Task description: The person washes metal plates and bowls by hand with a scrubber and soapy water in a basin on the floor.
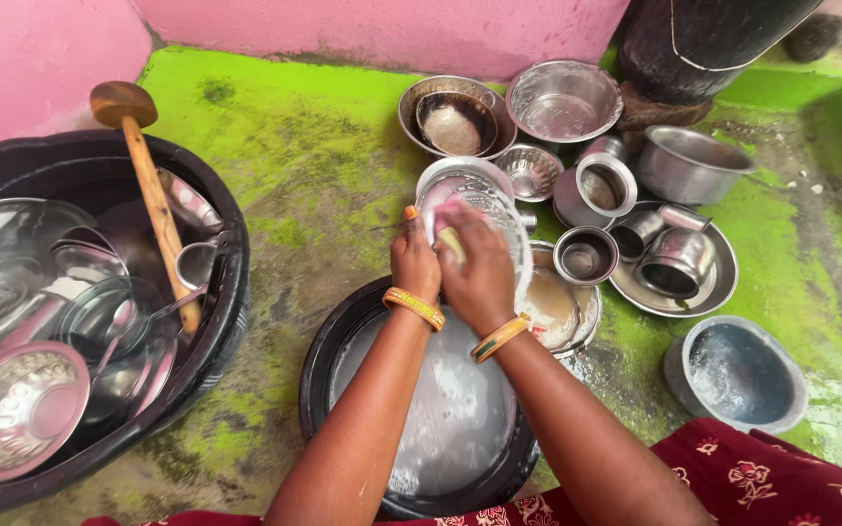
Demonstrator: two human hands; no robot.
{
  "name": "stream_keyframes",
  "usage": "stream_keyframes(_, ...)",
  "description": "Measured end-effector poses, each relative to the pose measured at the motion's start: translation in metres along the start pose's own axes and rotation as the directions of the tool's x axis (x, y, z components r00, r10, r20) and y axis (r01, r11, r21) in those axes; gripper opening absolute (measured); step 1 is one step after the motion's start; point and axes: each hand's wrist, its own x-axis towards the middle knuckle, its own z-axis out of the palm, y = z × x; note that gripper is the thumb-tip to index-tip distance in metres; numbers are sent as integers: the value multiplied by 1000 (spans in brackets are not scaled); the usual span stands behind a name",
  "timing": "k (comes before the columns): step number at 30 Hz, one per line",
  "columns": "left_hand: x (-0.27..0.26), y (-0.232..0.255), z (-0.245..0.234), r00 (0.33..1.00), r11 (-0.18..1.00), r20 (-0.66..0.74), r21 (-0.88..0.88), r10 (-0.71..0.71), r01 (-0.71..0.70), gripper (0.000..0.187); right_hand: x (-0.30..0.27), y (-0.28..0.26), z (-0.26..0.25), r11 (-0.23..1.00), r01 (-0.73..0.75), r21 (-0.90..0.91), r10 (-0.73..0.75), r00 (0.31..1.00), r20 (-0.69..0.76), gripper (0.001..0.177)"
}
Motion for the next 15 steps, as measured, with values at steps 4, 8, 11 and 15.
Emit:
stream_keyframes(4, -3, 7, -1, 988, 956, 132, -270, -81, 114, 62, 13, 4, -6, 983, 180, -45, -176, 982, 69, 38)
stream_keyframes(8, -7, 5, 0, 999, 992, 54, -130, 7, 1, 63, 18, 36, -15, 998, -33, 48, 32, 999, 28, 38)
stream_keyframes(11, -13, 0, 4, 990, 985, 53, -114, -128, 133, 64, 9, 50, -21, 985, -153, 77, 158, 986, -58, 35)
stream_keyframes(15, -13, -4, 9, 996, 994, 39, -78, -79, 82, 66, -2, 35, -18, 998, -64, 6, 64, 998, -29, 39)
